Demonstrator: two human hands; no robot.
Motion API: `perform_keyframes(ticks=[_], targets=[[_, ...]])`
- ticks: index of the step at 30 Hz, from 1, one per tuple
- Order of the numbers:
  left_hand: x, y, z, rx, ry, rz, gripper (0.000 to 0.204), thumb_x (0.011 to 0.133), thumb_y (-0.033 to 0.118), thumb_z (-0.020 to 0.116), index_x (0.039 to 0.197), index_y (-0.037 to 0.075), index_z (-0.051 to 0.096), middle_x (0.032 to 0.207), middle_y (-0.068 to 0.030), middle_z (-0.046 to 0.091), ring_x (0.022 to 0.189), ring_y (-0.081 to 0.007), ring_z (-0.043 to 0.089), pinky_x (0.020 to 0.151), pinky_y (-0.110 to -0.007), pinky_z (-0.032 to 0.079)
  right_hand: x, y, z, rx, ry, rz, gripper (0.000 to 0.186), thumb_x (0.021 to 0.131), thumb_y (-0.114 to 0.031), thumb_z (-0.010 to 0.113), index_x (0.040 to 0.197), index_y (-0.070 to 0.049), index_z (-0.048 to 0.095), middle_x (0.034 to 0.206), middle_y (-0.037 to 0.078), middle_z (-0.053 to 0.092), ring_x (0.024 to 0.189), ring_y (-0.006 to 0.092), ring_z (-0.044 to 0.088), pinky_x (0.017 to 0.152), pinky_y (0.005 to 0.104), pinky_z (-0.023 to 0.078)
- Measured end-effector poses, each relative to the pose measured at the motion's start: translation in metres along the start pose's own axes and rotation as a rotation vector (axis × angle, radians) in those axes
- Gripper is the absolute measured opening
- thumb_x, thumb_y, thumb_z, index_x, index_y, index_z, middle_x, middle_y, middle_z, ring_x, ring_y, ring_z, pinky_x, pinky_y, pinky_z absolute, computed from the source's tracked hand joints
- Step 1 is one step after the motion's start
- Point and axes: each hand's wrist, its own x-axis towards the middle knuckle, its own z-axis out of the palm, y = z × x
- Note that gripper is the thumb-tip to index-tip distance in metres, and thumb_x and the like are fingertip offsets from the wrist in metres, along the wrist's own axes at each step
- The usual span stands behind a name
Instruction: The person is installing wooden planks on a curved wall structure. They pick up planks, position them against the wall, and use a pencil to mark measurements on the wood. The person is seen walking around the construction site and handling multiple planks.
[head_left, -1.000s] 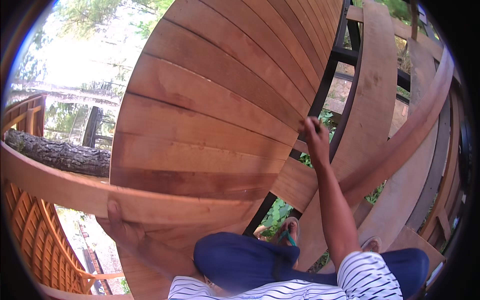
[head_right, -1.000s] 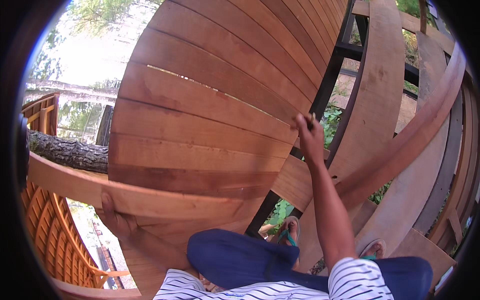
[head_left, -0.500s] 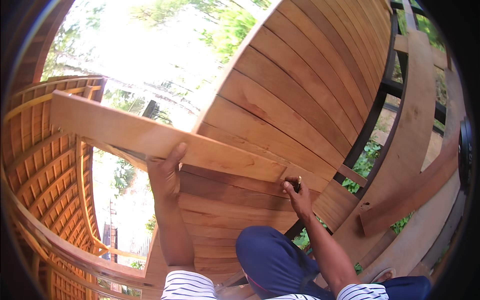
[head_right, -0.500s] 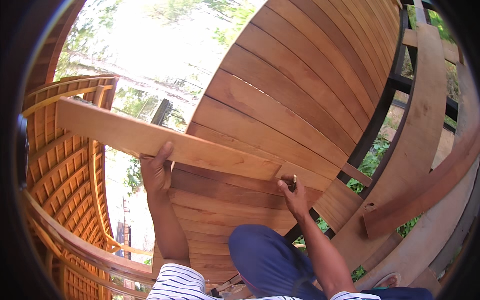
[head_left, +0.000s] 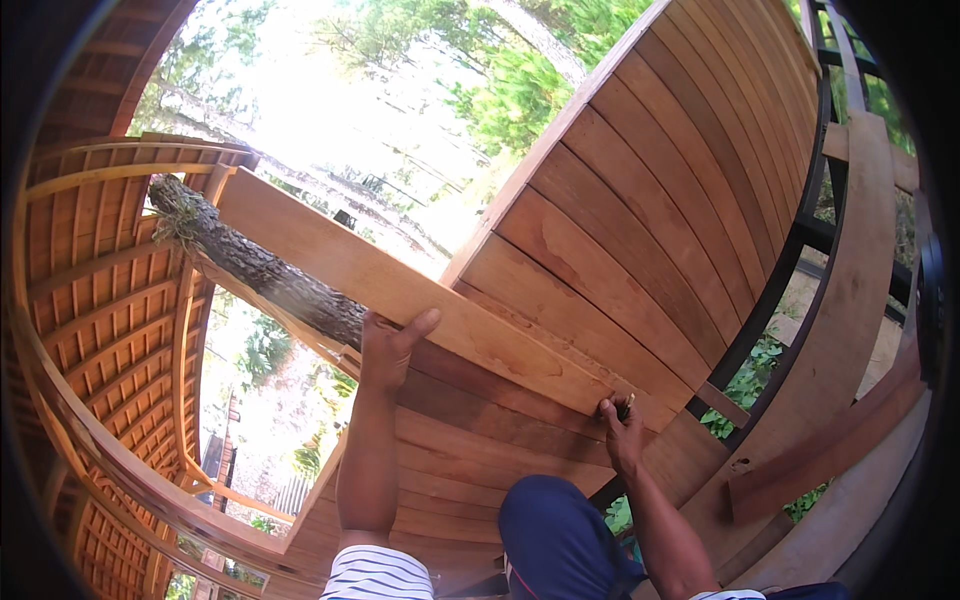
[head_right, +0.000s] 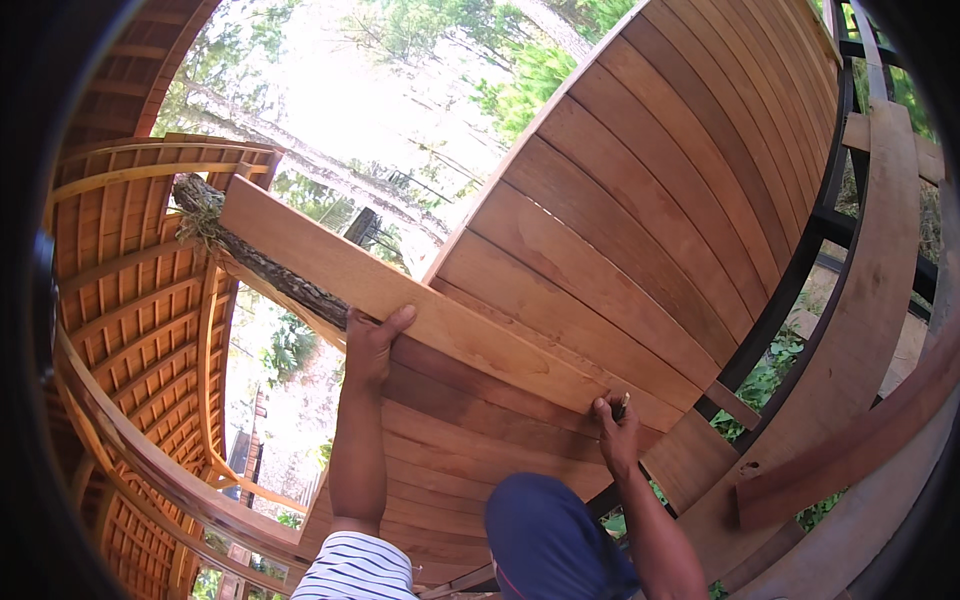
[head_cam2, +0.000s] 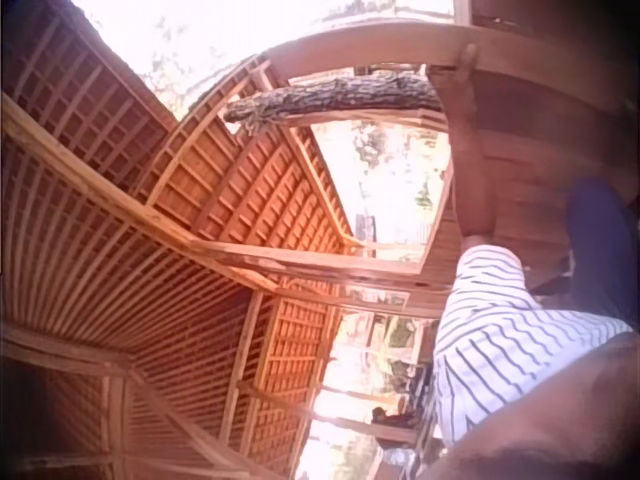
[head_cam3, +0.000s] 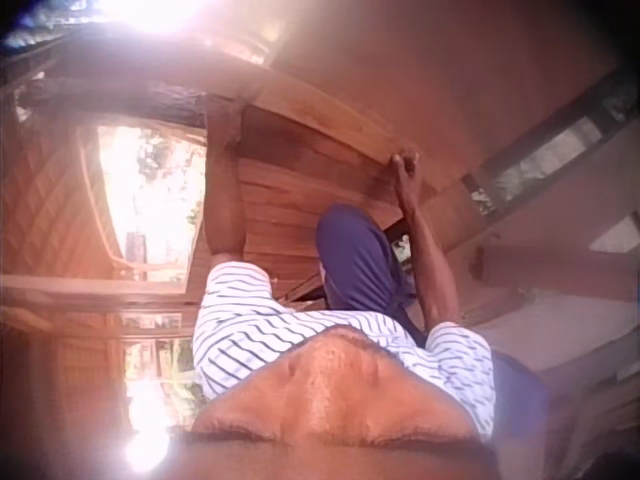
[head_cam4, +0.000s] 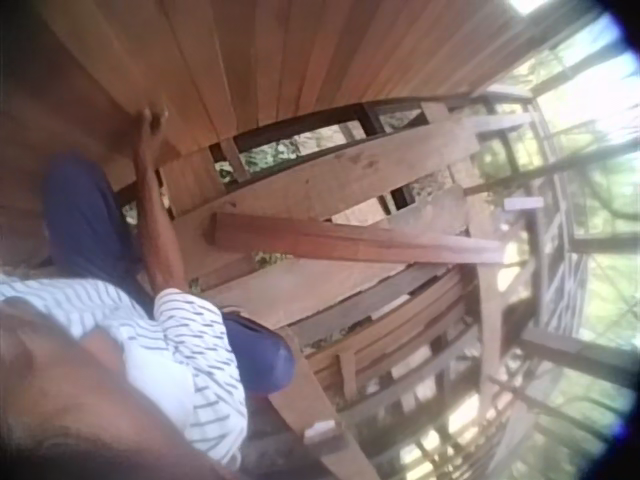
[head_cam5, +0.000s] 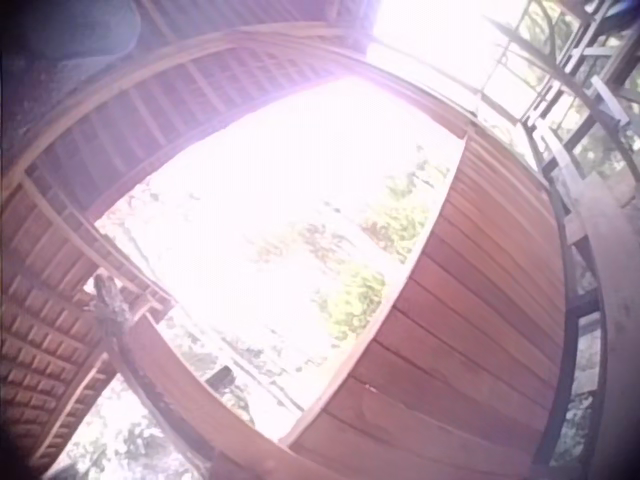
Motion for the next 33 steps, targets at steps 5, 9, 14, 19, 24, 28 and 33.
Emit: perform_keyframes(ticks=[5, 9, 14, 19, 24, 28, 33], targets=[[0.000, -0.010, -0.009, -0.014, -0.006, 0.012, 0.034, 0.078, 0.005, 0.080, 0.109, 0.002, 0.065, 0.100, -0.0035, 0.069, 0.093, -0.0122, 0.064, 0.085, -0.027, 0.050, -0.004, -0.005, 0.001, 0.035, -0.041, 0.028, 0.018, 0.096, -0.019, 0.064, 0.092, -0.006, 0.054, 0.078, 0.001, 0.060, 0.075, 0.0107, 0.059, 0.072, 0.0269, 0.049], [0.003, -0.012, -0.014, -0.108, -0.038, -0.009, 0.035, 0.077, 0.003, 0.080, 0.109, 0.003, 0.065, 0.099, -0.0015, 0.068, 0.091, -0.0107, 0.064, 0.083, -0.026, 0.049, 0.001, 0.009, -0.006, 0.158, -0.056, 0.023, 0.018, 0.096, -0.019, 0.065, 0.096, -0.007, 0.052, 0.082, 0.001, 0.060, 0.078, 0.0115, 0.060, 0.074, 0.0275, 0.049], [0.003, -0.019, -0.020, -0.140, -0.028, -0.031, 0.037, 0.076, 0.004, 0.080, 0.110, 0.004, 0.064, 0.099, -0.0006, 0.067, 0.091, -0.0107, 0.062, 0.082, -0.025, 0.049, 0.001, 0.016, -0.014, 0.071, -0.022, 0.060, 0.017, 0.095, -0.019, 0.066, 0.097, -0.008, 0.053, 0.084, 0.000, 0.058, 0.079, 0.0104, 0.059, 0.074, 0.0264, 0.046], [0.004, -0.017, -0.016, -0.097, 0.013, -0.010, 0.038, 0.080, 0.014, 0.080, 0.112, 0.002, 0.062, 0.102, -0.0026, 0.067, 0.094, -0.0123, 0.062, 0.086, -0.028, 0.048, -0.001, -0.004, -0.006, 0.104, -0.090, 0.144, 0.017, 0.095, -0.019, 0.066, 0.095, -0.007, 0.054, 0.081, -0.001, 0.058, 0.076, 0.0095, 0.057, 0.073, 0.0261, 0.046], [0.008, -0.010, -0.002, -0.039, 0.085, 0.034, 0.042, 0.085, 0.022, 0.077, 0.116, 0.001, 0.059, 0.105, -0.0032, 0.065, 0.099, -0.0133, 0.060, 0.091, -0.030, 0.046, 0.009, -0.004, 0.004, 0.186, -0.063, 0.061, 0.016, 0.096, -0.019, 0.064, 0.092, -0.007, 0.053, 0.077, 0.002, 0.060, 0.073, 0.0129, 0.061, 0.071, 0.0270, 0.047], [0.009, -0.011, 0.000, 0.036, 0.099, 0.095, 0.045, 0.086, 0.026, 0.076, 0.117, 0.000, 0.058, 0.105, -0.0032, 0.064, 0.101, -0.0135, 0.058, 0.093, -0.031, 0.044, 0.009, -0.006, 0.004, 0.182, -0.091, 0.060, 0.016, 0.097, -0.018, 0.062, 0.090, -0.008, 0.054, 0.075, 0.003, 0.061, 0.070, 0.0134, 0.061, 0.070, 0.0269, 0.048], [0.009, -0.013, -0.001, 0.038, 0.103, 0.084, 0.045, 0.088, 0.024, 0.075, 0.119, -0.001, 0.055, 0.109, -0.0054, 0.063, 0.102, -0.0149, 0.059, 0.094, -0.031, 0.045, 0.010, -0.010, 0.003, 0.154, -0.079, 0.078, 0.017, 0.097, -0.020, 0.062, 0.088, -0.007, 0.056, 0.075, 0.003, 0.063, 0.067, 0.0119, 0.060, 0.067, 0.0263, 0.048]])
